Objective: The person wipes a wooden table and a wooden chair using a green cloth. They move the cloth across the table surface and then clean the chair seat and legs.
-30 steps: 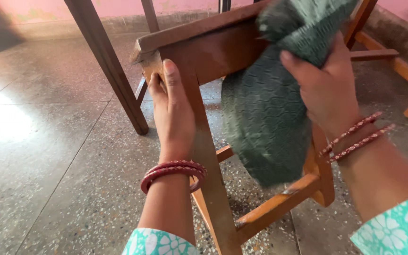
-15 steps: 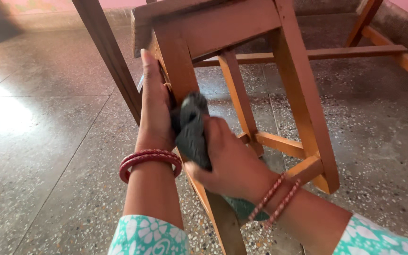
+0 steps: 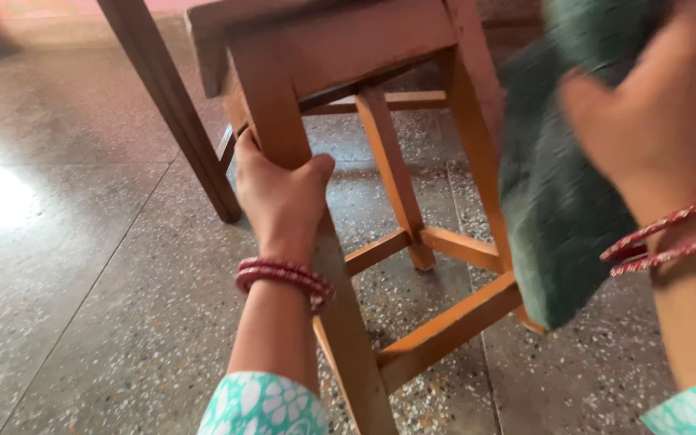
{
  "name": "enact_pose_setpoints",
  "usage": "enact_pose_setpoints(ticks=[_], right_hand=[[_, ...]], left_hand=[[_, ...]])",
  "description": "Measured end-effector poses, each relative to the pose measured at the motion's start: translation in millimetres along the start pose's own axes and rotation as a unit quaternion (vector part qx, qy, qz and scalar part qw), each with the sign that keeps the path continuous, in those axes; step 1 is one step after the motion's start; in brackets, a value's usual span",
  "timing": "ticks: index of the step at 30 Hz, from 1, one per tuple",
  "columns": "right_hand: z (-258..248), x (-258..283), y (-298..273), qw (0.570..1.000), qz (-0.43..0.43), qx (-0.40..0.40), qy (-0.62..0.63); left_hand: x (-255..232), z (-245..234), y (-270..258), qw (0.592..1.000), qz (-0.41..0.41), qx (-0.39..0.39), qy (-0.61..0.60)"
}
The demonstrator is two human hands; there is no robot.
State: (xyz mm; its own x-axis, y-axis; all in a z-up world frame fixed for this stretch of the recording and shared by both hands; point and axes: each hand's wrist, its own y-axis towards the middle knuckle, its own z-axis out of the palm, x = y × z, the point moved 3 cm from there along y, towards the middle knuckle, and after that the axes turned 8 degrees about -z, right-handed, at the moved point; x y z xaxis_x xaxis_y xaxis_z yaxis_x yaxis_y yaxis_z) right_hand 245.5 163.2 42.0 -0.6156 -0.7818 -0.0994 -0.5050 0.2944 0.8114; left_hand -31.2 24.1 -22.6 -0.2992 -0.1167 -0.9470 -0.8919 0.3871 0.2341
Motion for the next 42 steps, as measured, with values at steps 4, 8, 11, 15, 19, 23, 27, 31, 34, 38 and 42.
enact_pose_setpoints(ticks=[4, 8, 11, 15, 19, 23, 27, 31, 34, 38, 42], right_hand=[[5.2, -31.0, -14.3, 0.984, -0.026, -0.102, -0.145], [73.0, -27.1, -34.6, 0.906, 0.319, 0.165, 0.225], [93.4, -21.6, -46.0, 0.867, 0.312, 0.148, 0.360], [104.7, -51.1, -71.9, 0.766, 0.401, 0.166, 0.474], [113.7, -71.6, -108.3, 0.667, 0.528, 0.191, 0.490], [111.2, -55.4, -105.3, 0.658, 0.496, 0.161, 0.543], [109.1, -12.4, -59.3, 0.672, 0.390, -0.006, 0.629], [89.1, 13.7, -29.7, 0.699, 0.380, -0.130, 0.591], [74.9, 19.5, -16.9, 0.629, 0.372, -0.127, 0.671], [71.2, 23.7, -14.9, 0.607, 0.371, -0.110, 0.694], [76.4, 23.4, -15.9, 0.662, 0.355, -0.078, 0.655]], left_hand=[[-7.8, -5.4, -9.0, 0.999, -0.019, 0.030, -0.027], [-8.5, -7.7, -16.3, 0.997, -0.005, 0.039, -0.064], [-7.2, -7.5, -18.3, 0.995, 0.004, 0.052, -0.089], [-3.6, -8.5, -21.7, 0.992, 0.011, 0.062, -0.105], [3.7, -14.1, -23.6, 0.992, 0.025, 0.081, -0.097], [24.0, -35.2, -1.6, 0.993, 0.004, 0.119, -0.021], [51.6, -51.8, 23.7, 0.993, -0.041, 0.110, -0.008], [65.1, -53.6, 31.1, 0.990, 0.001, 0.138, -0.037], [69.4, -48.3, 32.7, 0.994, -0.018, 0.105, -0.004], [54.9, -46.7, 33.2, 0.992, 0.110, 0.068, 0.001], [15.5, -53.0, 37.4, 0.960, 0.245, 0.030, 0.133]])
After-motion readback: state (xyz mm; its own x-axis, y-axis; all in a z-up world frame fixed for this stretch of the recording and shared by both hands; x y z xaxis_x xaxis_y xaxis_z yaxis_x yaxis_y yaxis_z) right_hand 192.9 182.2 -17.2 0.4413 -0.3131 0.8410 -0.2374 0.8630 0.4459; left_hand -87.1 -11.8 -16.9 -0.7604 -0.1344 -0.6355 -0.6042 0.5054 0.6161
